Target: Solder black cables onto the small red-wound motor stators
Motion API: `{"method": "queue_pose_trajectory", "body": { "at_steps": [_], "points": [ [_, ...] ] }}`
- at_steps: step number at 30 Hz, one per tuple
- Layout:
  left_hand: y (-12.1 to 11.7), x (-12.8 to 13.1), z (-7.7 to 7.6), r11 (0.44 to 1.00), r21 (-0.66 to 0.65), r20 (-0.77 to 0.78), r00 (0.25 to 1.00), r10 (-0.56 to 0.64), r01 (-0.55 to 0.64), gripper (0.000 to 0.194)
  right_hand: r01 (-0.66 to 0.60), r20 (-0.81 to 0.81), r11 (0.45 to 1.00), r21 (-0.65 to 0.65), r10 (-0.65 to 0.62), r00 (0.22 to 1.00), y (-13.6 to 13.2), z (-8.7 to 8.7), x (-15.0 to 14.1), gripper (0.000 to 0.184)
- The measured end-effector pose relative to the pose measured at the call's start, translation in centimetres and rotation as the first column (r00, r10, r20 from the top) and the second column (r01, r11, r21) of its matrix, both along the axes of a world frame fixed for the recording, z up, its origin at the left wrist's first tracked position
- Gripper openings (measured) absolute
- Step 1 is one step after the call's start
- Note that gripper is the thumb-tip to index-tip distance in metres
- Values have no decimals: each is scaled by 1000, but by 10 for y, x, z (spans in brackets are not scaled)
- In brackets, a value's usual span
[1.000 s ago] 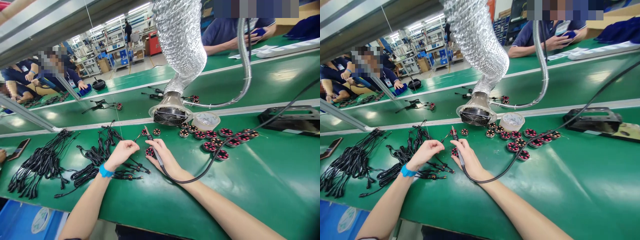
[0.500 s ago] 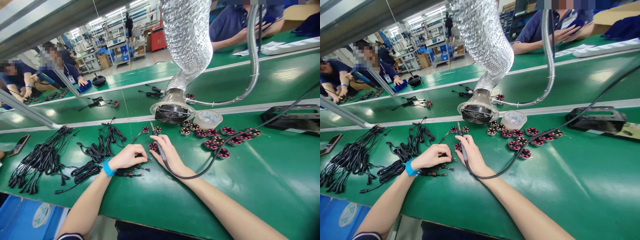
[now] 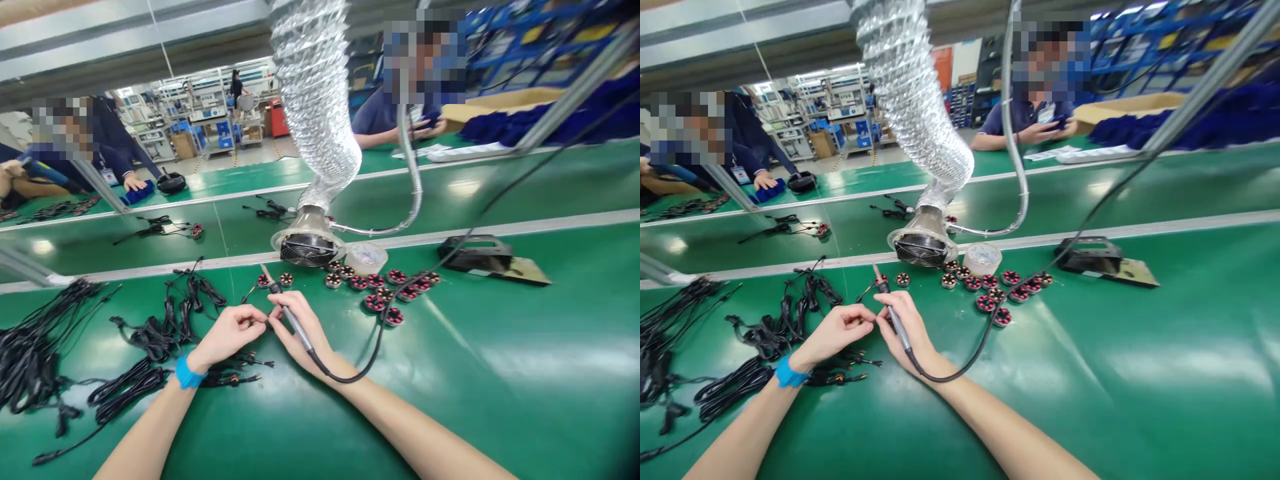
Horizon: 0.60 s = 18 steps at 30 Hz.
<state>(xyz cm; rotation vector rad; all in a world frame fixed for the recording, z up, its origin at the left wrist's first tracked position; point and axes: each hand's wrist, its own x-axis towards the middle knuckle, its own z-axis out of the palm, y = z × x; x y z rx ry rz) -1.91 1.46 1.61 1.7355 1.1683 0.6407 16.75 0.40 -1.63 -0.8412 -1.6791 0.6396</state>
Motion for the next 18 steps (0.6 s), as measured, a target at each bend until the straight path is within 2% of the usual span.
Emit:
{"method": "queue_pose_trajectory", "body": {
  "at_steps": [3,7,14,18],
  "points": [
    [1,-3,1,997,-54,-24,998,-63,61,31,-29,-35,1000,-2,29,999,0,-2,-2,36],
    [5,-8,1,973,-177,104,985,-134,151,35,-86,-67,996,-16,85,994,-2,-3,-4,37],
    [8,-11,-4,945,-314,173,984,-39,93,35,-112,-119,994,-13,110,987,-2,-4,-6,37],
    [7,-6,-3,929,-371,238,966,99,-4,33,-58,-122,997,-58,51,991,-1,-6,-7,37]
  ]
}}
